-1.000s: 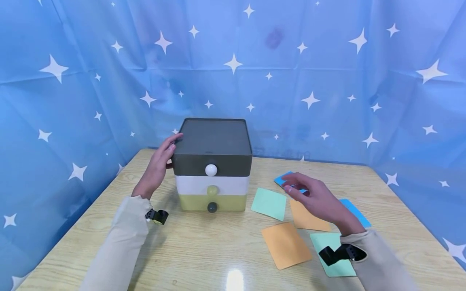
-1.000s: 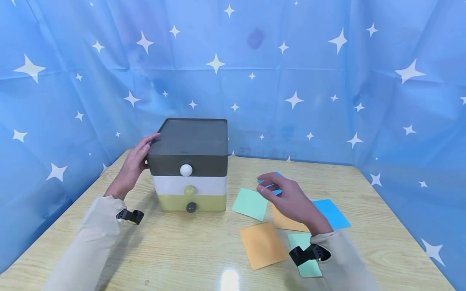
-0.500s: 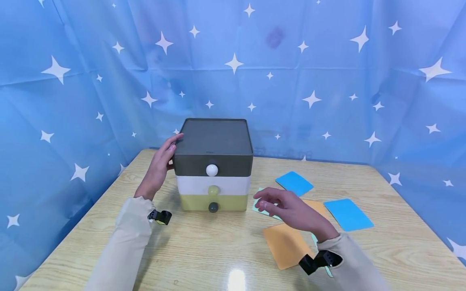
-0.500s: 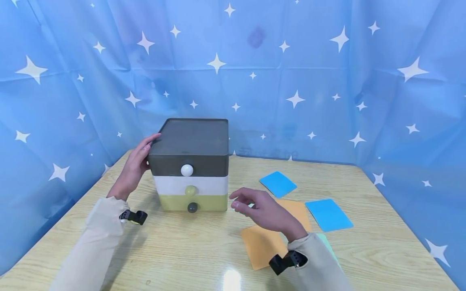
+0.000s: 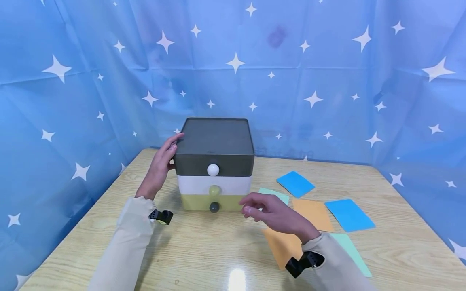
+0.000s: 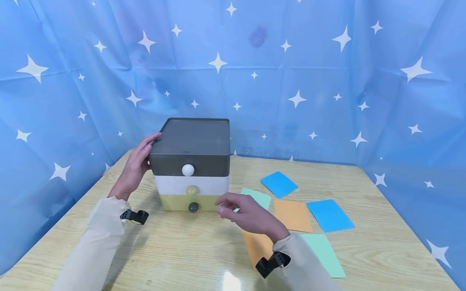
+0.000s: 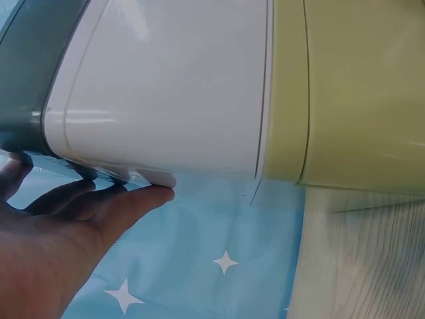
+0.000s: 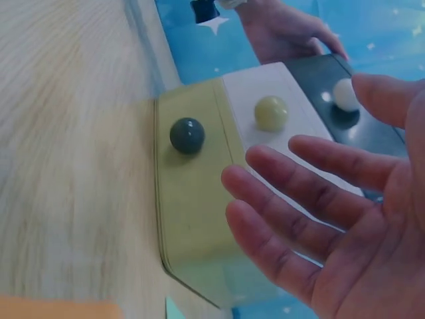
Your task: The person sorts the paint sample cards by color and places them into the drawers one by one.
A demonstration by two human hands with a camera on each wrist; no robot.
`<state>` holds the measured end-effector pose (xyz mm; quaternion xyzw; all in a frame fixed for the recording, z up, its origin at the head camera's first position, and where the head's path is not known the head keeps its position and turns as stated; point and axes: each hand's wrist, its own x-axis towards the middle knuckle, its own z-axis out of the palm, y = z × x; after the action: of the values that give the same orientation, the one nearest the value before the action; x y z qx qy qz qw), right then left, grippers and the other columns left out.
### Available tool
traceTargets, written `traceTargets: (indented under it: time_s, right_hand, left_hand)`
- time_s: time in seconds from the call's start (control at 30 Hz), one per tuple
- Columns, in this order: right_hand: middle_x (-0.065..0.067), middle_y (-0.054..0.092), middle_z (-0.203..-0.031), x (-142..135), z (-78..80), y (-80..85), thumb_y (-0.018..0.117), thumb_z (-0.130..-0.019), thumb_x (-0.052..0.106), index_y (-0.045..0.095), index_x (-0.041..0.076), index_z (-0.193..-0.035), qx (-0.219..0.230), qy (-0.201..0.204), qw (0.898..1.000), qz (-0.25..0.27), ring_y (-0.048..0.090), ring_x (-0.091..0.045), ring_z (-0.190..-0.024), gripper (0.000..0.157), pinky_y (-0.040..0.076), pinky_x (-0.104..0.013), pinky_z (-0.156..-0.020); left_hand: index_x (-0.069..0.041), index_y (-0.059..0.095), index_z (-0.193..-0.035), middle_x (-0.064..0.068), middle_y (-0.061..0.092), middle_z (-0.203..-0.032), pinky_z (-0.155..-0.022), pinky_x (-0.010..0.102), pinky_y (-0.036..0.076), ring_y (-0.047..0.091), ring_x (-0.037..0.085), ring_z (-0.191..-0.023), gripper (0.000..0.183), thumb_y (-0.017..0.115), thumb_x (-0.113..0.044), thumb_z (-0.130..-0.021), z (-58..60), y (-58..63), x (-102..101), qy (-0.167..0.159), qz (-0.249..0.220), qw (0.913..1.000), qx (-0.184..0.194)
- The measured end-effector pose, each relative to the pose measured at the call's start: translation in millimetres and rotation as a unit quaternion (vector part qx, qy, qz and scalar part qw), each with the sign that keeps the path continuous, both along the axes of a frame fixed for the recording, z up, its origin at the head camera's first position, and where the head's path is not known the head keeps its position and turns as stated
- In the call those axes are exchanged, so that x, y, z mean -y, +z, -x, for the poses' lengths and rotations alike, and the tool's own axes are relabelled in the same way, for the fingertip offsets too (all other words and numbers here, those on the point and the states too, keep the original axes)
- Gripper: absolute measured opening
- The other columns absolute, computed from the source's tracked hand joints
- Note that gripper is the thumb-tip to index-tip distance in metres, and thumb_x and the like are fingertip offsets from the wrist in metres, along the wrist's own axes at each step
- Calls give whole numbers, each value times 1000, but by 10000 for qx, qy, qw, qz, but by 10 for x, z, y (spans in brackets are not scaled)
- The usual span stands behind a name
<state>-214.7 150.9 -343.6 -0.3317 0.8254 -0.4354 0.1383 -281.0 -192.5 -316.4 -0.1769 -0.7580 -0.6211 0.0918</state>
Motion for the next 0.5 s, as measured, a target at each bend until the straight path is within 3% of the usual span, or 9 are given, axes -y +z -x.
traceTargets:
  time_s: [0.3, 0.5]
  right_hand:
    - [-27, 64, -123, 146, 86, -55, 47, -107, 29, 55, -2, -133, 940, 169, 9927, 732, 71, -27, -105, 42, 58, -33, -77]
    - [-25, 59, -133, 314, 108, -13, 46, -107, 37, 50, 1, -140, 1652, 43, 9742, 1534, 69, -28, -110, 50, 57, -32, -81]
  left_hand:
    - [-25, 30, -158, 4, 22, -167, -111, 64, 34, 33, 33, -147, 51, 30, -37, -109, -2, -1, 2, -90, -82, 9999, 26]
    - [-25, 30, -159, 3, 22, -168, -111, 63, 34, 33, 33, -147, 51, 29, -37, -109, -7, 3, 1, -79, -64, 9999, 23]
